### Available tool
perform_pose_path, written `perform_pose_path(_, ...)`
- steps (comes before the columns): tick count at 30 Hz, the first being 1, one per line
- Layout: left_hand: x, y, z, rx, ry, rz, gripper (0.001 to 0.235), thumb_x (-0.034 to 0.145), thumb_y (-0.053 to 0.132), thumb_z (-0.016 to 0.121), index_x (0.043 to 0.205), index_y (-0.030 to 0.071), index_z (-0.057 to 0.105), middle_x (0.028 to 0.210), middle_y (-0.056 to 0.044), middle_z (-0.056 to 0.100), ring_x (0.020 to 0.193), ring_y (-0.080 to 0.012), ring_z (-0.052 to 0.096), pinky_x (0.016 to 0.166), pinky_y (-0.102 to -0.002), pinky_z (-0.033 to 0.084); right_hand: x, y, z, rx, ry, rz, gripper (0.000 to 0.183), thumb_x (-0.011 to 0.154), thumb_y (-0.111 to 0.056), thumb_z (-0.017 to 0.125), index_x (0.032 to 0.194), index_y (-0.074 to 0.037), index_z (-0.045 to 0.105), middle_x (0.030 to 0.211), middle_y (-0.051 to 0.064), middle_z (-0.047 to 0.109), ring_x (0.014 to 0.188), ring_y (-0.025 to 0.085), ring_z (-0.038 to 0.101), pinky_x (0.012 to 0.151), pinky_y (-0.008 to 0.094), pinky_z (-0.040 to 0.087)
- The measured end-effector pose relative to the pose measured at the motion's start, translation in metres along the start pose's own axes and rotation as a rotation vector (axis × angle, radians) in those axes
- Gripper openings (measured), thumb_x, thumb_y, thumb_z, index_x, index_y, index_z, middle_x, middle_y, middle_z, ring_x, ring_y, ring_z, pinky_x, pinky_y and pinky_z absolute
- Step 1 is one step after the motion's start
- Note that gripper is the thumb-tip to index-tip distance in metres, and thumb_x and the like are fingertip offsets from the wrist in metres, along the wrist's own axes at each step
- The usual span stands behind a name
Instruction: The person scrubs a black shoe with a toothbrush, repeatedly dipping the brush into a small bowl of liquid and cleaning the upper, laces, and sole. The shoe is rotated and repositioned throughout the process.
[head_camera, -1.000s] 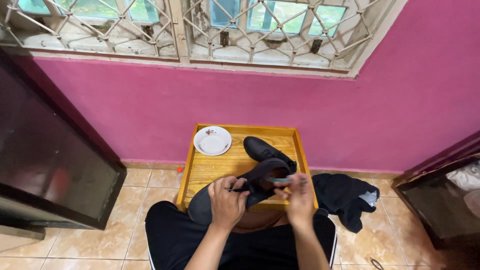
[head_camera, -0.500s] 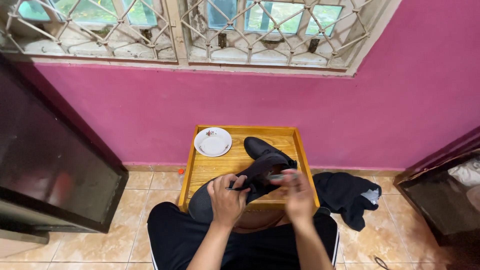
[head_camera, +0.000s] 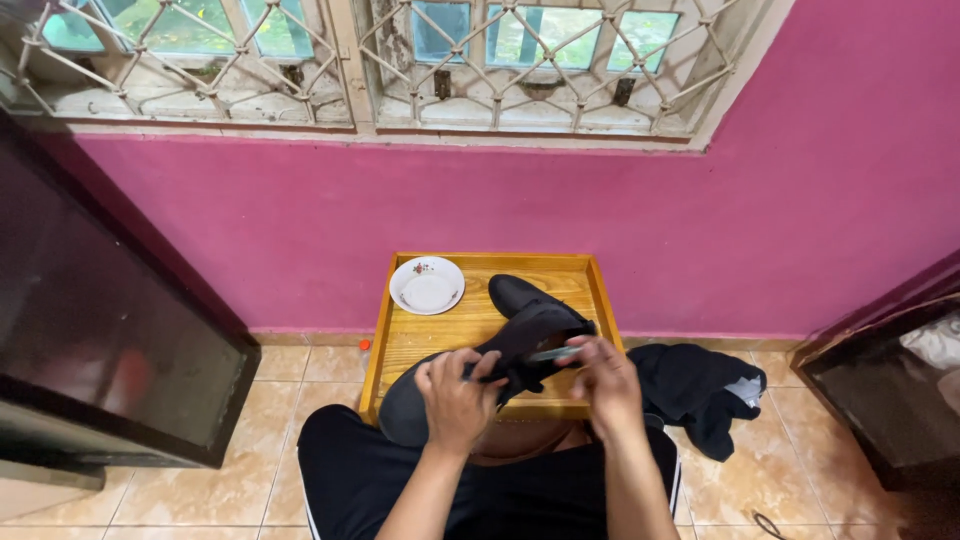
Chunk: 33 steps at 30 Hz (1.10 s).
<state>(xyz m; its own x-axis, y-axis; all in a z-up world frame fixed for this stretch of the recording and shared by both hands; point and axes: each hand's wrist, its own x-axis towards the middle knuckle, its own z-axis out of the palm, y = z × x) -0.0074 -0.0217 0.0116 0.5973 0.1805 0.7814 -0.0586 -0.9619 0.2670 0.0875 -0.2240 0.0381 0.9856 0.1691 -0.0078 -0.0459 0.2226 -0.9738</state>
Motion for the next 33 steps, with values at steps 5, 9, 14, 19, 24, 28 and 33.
perform_pose_path(5, -0.001, 0.001, -0.003, 0.017, 0.024, 0.035, 0.029, 0.101, 0.049, 0.054, 0.123, 0.032, 0.063, 0.109, 0.000, 0.060, 0.098, -0.0274, 0.060, 0.088, -0.052, 0.036, -0.014, 0.003, 0.014, -0.187, -0.157, -0.012, 0.041, 0.094, -0.041, 0.059, 0.110, -0.005, 0.071, 0.073, 0.013, 0.074, 0.034, 0.016, 0.054, 0.036, 0.026, 0.039)
perform_pose_path(9, -0.003, 0.004, -0.006, 0.044, -0.002, 0.025, 0.033, 0.103, 0.053, 0.047, 0.125, 0.035, 0.064, 0.110, 0.000, 0.062, 0.099, -0.0277, 0.061, 0.090, -0.053, 0.036, -0.026, 0.008, 0.025, -0.378, -0.245, 0.023, 0.041, 0.096, -0.045, 0.055, 0.117, -0.013, 0.070, 0.045, 0.008, 0.060, 0.036, 0.016, 0.057, 0.043, 0.029, 0.043)
perform_pose_path(14, -0.005, 0.001, -0.005, 0.023, 0.012, 0.020, 0.031, 0.099, 0.049, 0.059, 0.122, 0.032, 0.068, 0.108, 0.001, 0.059, 0.100, -0.0276, 0.060, 0.088, -0.052, 0.036, -0.026, -0.011, 0.023, -0.356, -0.208, -0.020, 0.045, 0.097, -0.046, 0.051, 0.111, -0.009, 0.072, 0.071, 0.009, 0.073, 0.040, 0.015, 0.057, 0.044, 0.029, 0.045)
perform_pose_path(19, -0.007, 0.000, -0.007, 0.019, 0.036, 0.020, 0.034, 0.104, 0.051, 0.048, 0.121, 0.030, 0.069, 0.106, 0.000, 0.057, 0.099, -0.0273, 0.059, 0.088, -0.052, 0.036, -0.025, -0.006, 0.020, -0.322, -0.236, -0.071, 0.047, 0.094, -0.049, 0.055, 0.109, -0.009, 0.073, 0.094, 0.007, 0.083, 0.041, 0.012, 0.058, 0.044, 0.025, 0.047)
perform_pose_path(24, -0.012, -0.001, -0.004, -0.014, 0.037, 0.012, 0.038, 0.104, 0.054, 0.042, 0.123, 0.031, 0.066, 0.106, -0.001, 0.060, 0.098, -0.0276, 0.060, 0.090, -0.052, 0.035, -0.034, 0.004, 0.023, -0.337, -0.184, -0.101, 0.041, 0.100, -0.043, 0.049, 0.110, -0.011, 0.073, 0.090, 0.006, 0.080, 0.047, 0.013, 0.060, 0.048, 0.027, 0.050)
perform_pose_path(28, -0.011, 0.004, -0.005, 0.000, 0.008, 0.045, 0.031, 0.102, 0.051, 0.053, 0.120, 0.031, 0.067, 0.105, 0.000, 0.061, 0.095, -0.0268, 0.061, 0.083, -0.050, 0.037, -0.022, 0.028, 0.014, 0.034, -0.041, 0.006, 0.044, 0.096, -0.043, 0.061, 0.114, -0.004, 0.070, 0.083, 0.010, 0.066, 0.050, 0.013, 0.058, 0.047, 0.023, 0.049)
perform_pose_path(33, -0.007, 0.005, -0.007, 0.001, -0.023, 0.030, 0.036, 0.103, 0.054, 0.045, 0.118, 0.029, 0.067, 0.105, 0.000, 0.060, 0.095, -0.0266, 0.060, 0.084, -0.051, 0.036, -0.021, 0.026, 0.015, 0.034, 0.033, -0.066, 0.037, 0.103, -0.038, 0.054, 0.109, -0.005, 0.070, 0.080, 0.009, 0.067, 0.044, 0.013, 0.055, 0.044, 0.022, 0.039)
